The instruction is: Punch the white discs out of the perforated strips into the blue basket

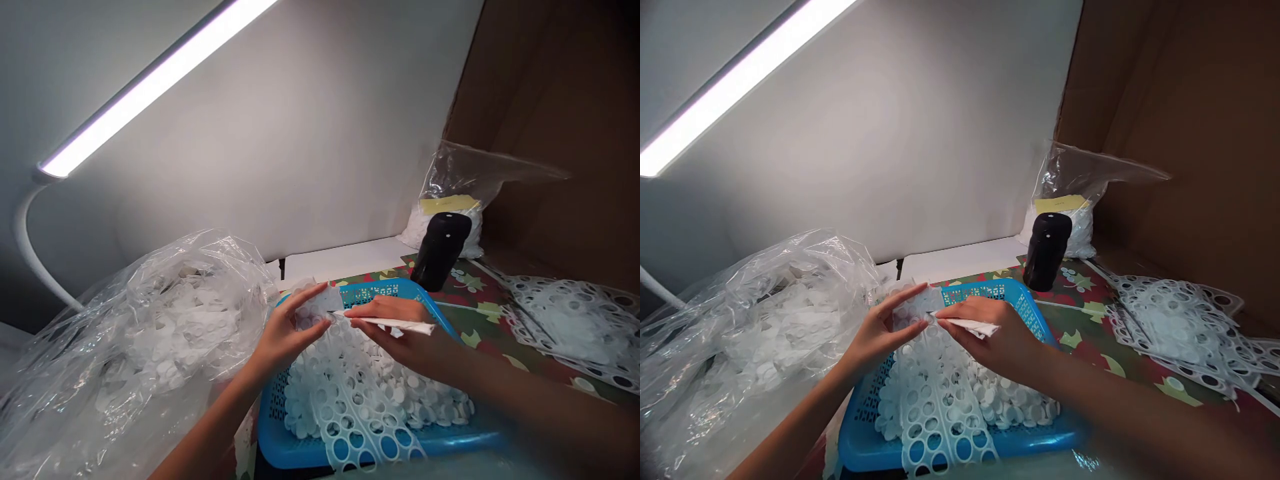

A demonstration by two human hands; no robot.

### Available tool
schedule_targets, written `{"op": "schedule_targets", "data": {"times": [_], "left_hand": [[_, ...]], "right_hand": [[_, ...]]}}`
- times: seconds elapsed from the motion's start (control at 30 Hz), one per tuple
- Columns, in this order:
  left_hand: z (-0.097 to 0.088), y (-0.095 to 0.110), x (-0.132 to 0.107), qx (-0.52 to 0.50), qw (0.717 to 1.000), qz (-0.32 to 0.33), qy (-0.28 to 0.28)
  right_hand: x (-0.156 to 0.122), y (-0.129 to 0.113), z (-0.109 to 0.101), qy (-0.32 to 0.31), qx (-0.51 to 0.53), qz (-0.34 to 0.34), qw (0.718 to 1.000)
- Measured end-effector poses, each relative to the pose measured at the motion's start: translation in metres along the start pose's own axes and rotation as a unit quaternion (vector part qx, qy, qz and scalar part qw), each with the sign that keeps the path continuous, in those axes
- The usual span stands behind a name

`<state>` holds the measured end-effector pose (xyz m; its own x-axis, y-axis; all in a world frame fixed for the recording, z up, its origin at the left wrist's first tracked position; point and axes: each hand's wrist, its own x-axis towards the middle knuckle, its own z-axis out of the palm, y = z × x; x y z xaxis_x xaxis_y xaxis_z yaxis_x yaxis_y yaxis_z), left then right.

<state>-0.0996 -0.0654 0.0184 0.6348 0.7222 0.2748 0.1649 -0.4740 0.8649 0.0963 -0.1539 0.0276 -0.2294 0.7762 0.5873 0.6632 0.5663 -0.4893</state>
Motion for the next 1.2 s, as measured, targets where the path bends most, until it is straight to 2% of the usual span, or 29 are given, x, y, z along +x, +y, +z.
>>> {"op": "schedule_targets", "data": {"times": [0.17,0.3,0.43,0.67,1.0,1.2], "left_hand": [[0.0005,0.0017,-0.0015,0.018,0.999,0.014,-0.022],[0.0002,0.0012,-0.0011,0.018,1.0,0.003,-0.022],[-0.0002,-0.0017,-0.0003,0.008,1.0,-0.007,-0.012],[-0.0009,-0.0054,0.0002,0.001,1.0,-0.013,-0.006],[-0.0012,-0.0061,0.0008,0.001,1.0,-0.002,-0.01],[0.0003,-0.0039,-0.0017,0.014,0.999,0.012,-0.041]], "right_hand": [[0.0001,0.0012,0.0009,-0.045,0.013,-0.016,0.999],[-0.0001,0.0006,0.0001,0.022,0.024,0.021,0.999],[-0.0007,-0.0015,-0.0007,0.063,0.026,0.01,0.998],[-0.0011,-0.0023,-0.0005,0.036,0.007,-0.004,0.999],[-0.0014,-0.0027,-0.0015,0.007,0.012,0.017,1.0],[-0.0016,0.002,0.0009,-0.057,0.024,-0.017,0.998]]}}
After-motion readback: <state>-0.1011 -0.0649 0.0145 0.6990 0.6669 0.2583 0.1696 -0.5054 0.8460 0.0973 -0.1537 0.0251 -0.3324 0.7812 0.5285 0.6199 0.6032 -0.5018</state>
